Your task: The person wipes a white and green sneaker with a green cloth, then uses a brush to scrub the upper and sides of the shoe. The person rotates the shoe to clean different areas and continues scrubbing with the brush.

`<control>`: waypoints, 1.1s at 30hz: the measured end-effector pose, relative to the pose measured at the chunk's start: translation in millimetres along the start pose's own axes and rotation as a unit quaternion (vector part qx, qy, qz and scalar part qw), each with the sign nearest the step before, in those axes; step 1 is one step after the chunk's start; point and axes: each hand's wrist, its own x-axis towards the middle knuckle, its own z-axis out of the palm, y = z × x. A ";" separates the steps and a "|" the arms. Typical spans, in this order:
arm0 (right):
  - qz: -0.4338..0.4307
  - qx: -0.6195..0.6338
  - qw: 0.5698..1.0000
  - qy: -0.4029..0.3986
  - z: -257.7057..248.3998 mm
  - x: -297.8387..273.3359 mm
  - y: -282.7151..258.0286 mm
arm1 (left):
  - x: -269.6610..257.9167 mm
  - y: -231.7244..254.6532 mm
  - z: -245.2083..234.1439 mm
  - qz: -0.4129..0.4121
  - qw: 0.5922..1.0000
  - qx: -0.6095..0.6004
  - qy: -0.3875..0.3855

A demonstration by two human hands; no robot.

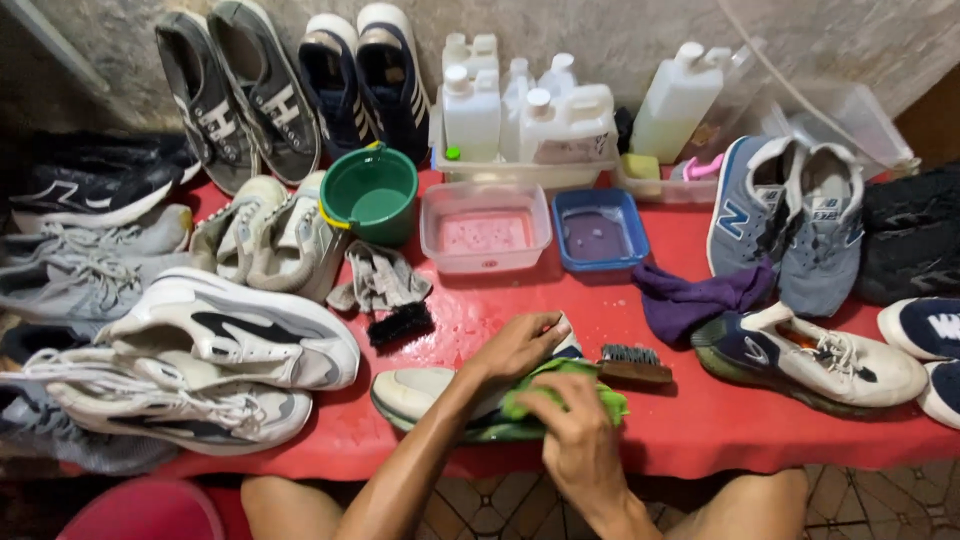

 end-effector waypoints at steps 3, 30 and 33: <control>-0.114 0.075 0.987 -0.089 -1.4 -1.2 -5.5 | 0.3 2.6 -2.6 0.007 0.998 -0.053 -0.029; -0.014 -0.040 0.999 -0.010 12.5 -20.2 -15.9 | 7.5 -3.4 -5.2 -0.091 0.992 -0.077 -0.042; -0.078 0.065 0.993 -0.060 16.6 -26.0 -28.2 | 8.1 -4.5 -4.7 -0.125 0.978 -0.157 -0.062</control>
